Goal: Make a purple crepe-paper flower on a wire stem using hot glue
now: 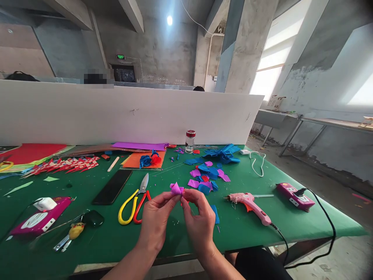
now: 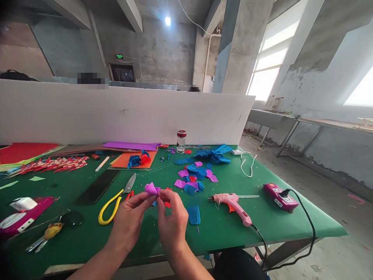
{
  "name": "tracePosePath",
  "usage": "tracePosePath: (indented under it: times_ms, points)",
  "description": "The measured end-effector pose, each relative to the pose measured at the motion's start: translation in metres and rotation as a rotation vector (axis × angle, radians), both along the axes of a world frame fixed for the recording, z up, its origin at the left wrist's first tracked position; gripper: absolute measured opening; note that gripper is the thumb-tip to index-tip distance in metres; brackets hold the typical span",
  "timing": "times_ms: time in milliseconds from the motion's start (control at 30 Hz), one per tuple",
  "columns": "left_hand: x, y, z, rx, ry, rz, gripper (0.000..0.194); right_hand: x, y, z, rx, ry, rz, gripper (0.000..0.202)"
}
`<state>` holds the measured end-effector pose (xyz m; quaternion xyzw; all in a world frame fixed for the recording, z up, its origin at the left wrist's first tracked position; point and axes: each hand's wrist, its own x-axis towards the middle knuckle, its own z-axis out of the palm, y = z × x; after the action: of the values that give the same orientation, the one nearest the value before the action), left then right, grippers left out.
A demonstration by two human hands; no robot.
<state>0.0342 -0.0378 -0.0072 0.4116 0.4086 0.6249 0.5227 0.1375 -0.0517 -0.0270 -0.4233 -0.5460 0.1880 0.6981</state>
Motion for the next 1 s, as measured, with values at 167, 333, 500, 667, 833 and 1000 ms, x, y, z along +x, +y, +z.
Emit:
tracePosePath:
  times_ms: [167,333,500,667,833,1000]
  points:
    - [-0.003,-0.003,0.001,0.187,0.28,-0.025,0.014,0.004,0.005,0.006,-0.115,0.333,0.19,0.015]
    - [-0.015,-0.002,0.007,0.572,0.74,0.259,0.007,0.009,0.014,0.008,-0.251,0.746,0.46,0.029]
    - [-0.019,-0.006,0.013,0.91,0.996,0.444,0.031,0.009,0.015,0.007,-0.282,0.852,0.59,0.03]
    - [-0.016,-0.009,0.012,1.007,1.098,0.513,0.03,0.005,0.01,0.006,-0.28,0.836,0.623,0.028]
    - [-0.019,-0.009,0.01,1.029,1.116,0.541,0.029,0.0,0.006,0.004,-0.312,0.839,0.67,0.028]
    - [-0.025,-0.011,0.013,1.107,1.135,0.553,0.027,-0.002,0.006,0.001,-0.298,0.827,0.702,0.029]
